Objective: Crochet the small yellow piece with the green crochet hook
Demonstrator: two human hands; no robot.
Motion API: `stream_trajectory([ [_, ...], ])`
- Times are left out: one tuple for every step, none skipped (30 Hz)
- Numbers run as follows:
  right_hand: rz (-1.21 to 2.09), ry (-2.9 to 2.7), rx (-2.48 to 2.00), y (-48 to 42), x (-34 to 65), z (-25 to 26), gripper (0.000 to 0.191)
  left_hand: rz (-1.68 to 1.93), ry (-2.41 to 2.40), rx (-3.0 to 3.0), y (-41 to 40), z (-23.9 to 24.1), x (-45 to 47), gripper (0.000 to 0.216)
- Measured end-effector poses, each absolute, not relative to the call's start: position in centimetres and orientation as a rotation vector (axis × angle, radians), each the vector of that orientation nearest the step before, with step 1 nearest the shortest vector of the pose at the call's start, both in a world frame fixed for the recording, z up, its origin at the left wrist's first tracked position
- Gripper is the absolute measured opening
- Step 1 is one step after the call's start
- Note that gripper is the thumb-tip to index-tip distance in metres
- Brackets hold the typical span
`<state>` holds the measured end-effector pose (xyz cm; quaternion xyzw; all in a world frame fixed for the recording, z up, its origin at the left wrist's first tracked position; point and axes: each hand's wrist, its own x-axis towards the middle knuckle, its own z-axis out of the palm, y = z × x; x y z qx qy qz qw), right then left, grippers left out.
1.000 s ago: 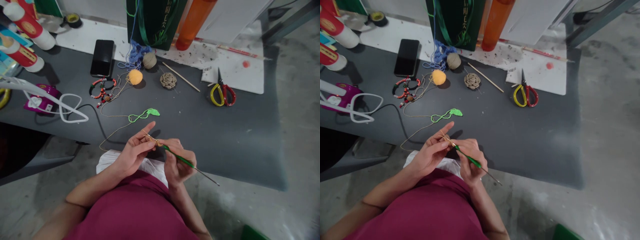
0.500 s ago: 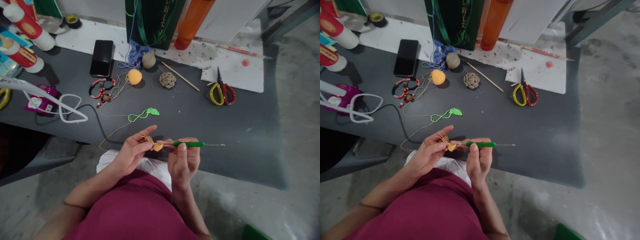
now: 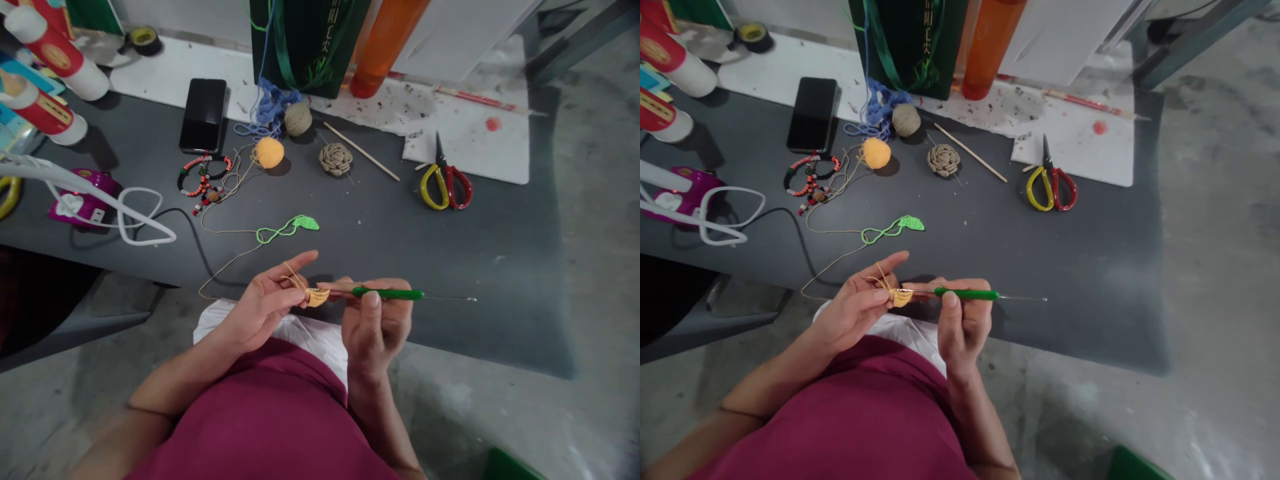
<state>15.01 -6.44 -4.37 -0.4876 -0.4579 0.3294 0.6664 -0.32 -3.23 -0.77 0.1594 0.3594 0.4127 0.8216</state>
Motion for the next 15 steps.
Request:
stream_trajectory([
  [0.778,-1.025,-1.064,-6.2,14.9,-4.2,0.008,0.877,0.755,0.332,-3.2,-0.8,-0.4,0.048],
  [0.811,-1.016,-1.029,-6.0,14.8,-4.0,0.009,0.877,0.751,0.330,-3.2,-0.8,-0.4,0.048],
  [0.835,-1.012,-0.999,-5.8,14.7,-3.9,0.010,0.878,0.752,0.330,-3.2,-0.9,-0.5,0.049],
  [0.846,-1.013,-0.983,-5.6,14.6,-3.8,0.011,0.879,0.753,0.334,-3.2,-0.9,-0.5,0.049],
  [0.846,-1.020,-0.979,-5.5,14.6,-3.6,0.011,0.880,0.753,0.341,-3.2,-0.9,-0.5,0.050],
  [0.834,-1.026,-0.981,-5.3,14.5,-3.6,0.010,0.880,0.755,0.350,-3.2,-0.9,-0.5,0.051],
  [0.819,-1.032,-0.985,-5.2,14.4,-3.5,0.010,0.880,0.758,0.361,-3.2,-0.9,-0.5,0.052],
  [0.807,-1.036,-0.989,-5.1,14.4,-3.4,0.009,0.883,0.763,0.373,-3.2,-0.9,-0.5,0.053],
  [0.800,-1.038,-0.990,-5.1,14.3,-3.4,0.008,0.886,0.768,0.388,-3.3,-0.9,-0.4,0.053],
  [0.794,-1.038,-0.987,-5.0,14.3,-3.4,0.007,0.888,0.770,0.404,-3.3,-0.9,-0.4,0.053],
  [0.791,-1.036,-0.985,-5.0,14.3,-3.4,0.006,0.891,0.767,0.422,-3.4,-0.9,-0.4,0.053],
  [0.786,-1.033,-0.982,-5.0,14.2,-3.4,0.006,0.895,0.761,0.441,-3.4,-0.9,-0.4,0.054],
  [0.780,-1.030,-0.978,-5.0,14.2,-3.4,0.005,0.899,0.755,0.462,-3.4,-0.9,-0.4,0.055],
  [0.773,-1.029,-0.975,-5.0,14.2,-3.4,0.005,0.901,0.751,0.484,-3.5,-1.0,-0.4,0.058],
  [0.768,-1.031,-0.968,-5.0,14.2,-3.5,0.006,0.899,0.751,0.506,-3.5,-1.1,-0.4,0.061],
])
